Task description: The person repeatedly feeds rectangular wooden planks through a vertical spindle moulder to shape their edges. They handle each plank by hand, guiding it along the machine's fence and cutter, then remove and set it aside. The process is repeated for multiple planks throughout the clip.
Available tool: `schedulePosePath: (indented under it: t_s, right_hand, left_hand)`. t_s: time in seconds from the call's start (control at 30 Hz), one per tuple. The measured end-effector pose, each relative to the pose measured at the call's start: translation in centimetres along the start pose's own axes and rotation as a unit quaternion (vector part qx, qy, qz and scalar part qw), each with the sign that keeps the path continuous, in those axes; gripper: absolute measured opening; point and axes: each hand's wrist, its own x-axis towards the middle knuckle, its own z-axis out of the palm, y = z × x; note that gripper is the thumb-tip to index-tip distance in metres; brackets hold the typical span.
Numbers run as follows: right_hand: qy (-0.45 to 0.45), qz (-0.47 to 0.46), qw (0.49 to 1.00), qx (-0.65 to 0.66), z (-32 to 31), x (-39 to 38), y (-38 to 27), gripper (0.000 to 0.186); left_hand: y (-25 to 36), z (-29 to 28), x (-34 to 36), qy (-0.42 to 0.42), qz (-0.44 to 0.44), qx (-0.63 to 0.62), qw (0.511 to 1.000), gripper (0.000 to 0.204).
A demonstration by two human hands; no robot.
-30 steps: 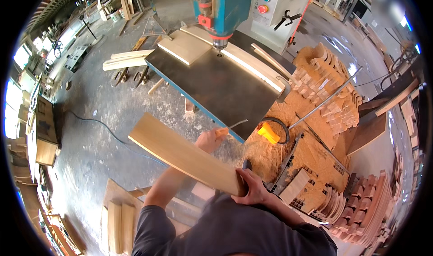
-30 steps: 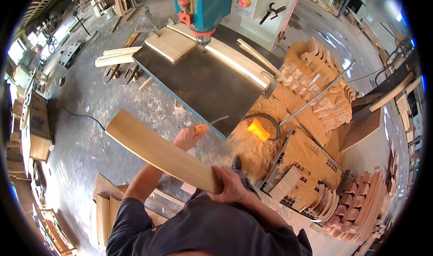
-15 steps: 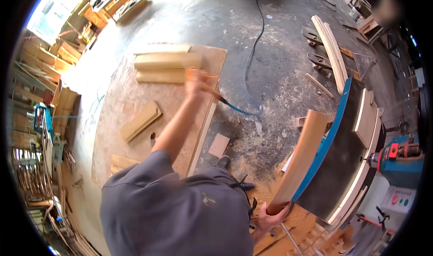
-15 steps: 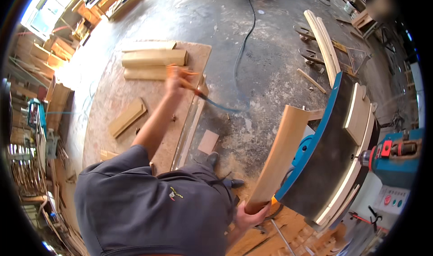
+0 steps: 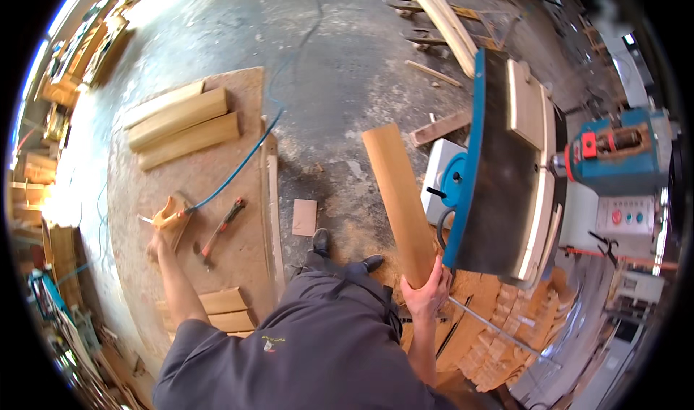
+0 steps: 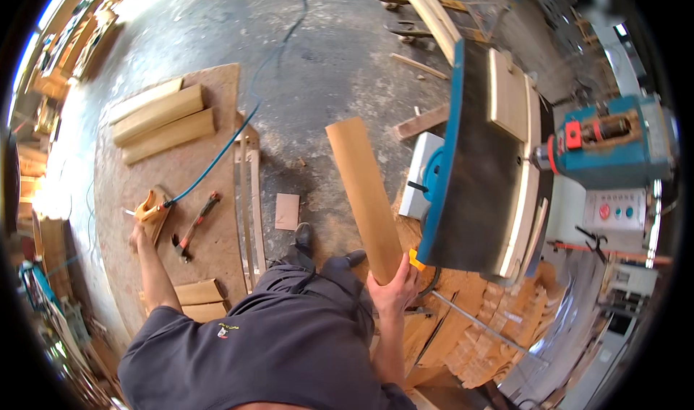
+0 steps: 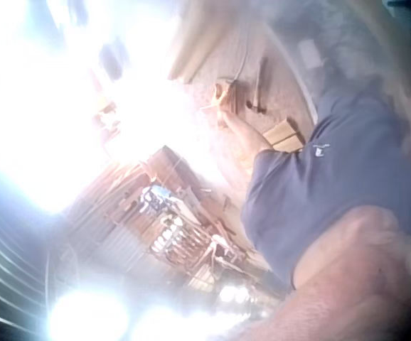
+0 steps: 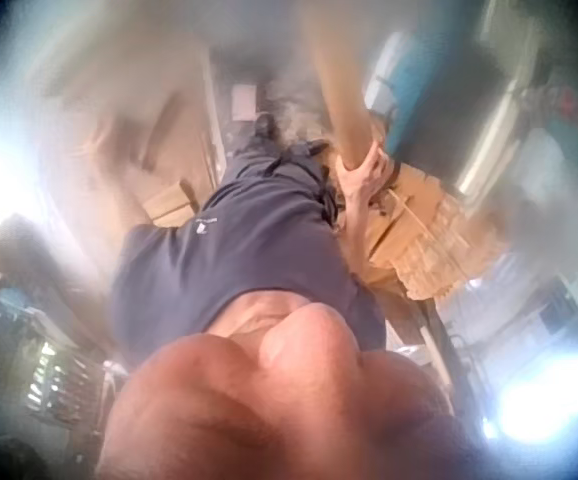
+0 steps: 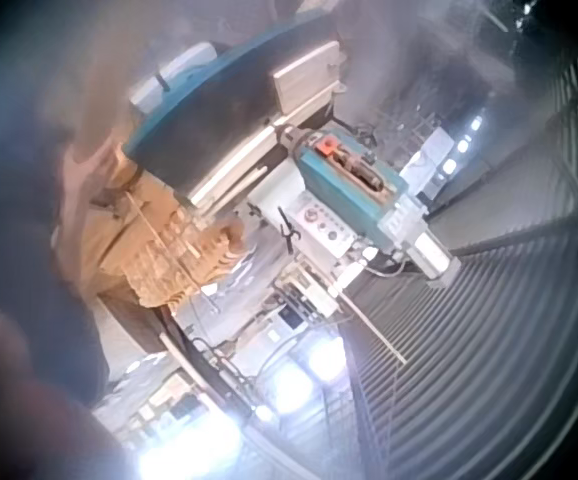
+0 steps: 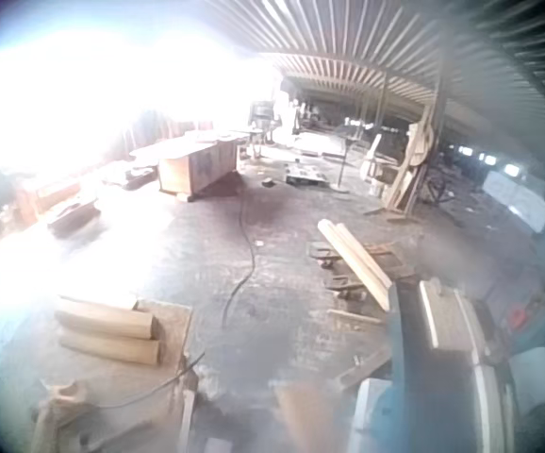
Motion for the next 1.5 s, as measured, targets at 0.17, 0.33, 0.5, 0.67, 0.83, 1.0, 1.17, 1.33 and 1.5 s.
schedulePosePath:
  t_s: [0.17,0.33,0.5,0.67,0.83,1.0,1.17,1.33,1.5]
  right_hand:
    - [0.029,0.053,0.998,-0.02,-0.8,-1.4,2.4,0.094]
    - [0.078,0.114,0.989,-0.057,-2.4,-2.3,8.4,0.097]
    - [0.07,0.197,0.975,-0.068,-2.8,-1.7,16.7,0.096]
    - [0.087,0.231,0.968,-0.051,-1.5,2.7,21.7,0.085]
    - [0.12,0.241,0.96,-0.074,0.6,7.6,24.4,0.074]
    - [0.14,0.275,0.948,-0.071,1.0,11.4,25.0,0.065]
    - [0.158,0.293,0.936,-0.112,2.4,14.4,25.6,0.062]
    - [0.2,0.312,0.911,-0.18,4.7,16.4,25.6,0.058]
    - [0.216,0.352,0.89,-0.191,5.1,17.8,24.3,0.056]
  left_hand:
    - [-0.8,2.6,0.8,0.113,0.349,0.061,0.928,0.074]
    - [-1.1,5.6,-18.9,-0.099,0.607,-0.191,0.765,0.046]
    - [-2.0,2.0,-49.7,-0.506,0.651,-0.202,0.528,0.047]
    - [-1.8,-3.1,-71.3,-0.523,0.784,-0.165,0.29,0.043]
    - [-1.4,-0.8,-84.6,-0.48,0.852,-0.14,0.155,0.043]
    - [1.1,1.6,-95.9,-0.459,0.873,-0.15,0.061,0.047]
    - [3.8,4.3,-106.2,-0.454,0.879,-0.139,-0.027,0.056]
    - [5.7,9.5,-113.6,-0.421,0.875,-0.18,-0.159,0.053]
    - [6.1,11.8,-117.8,-0.493,0.815,-0.159,-0.258,0.05]
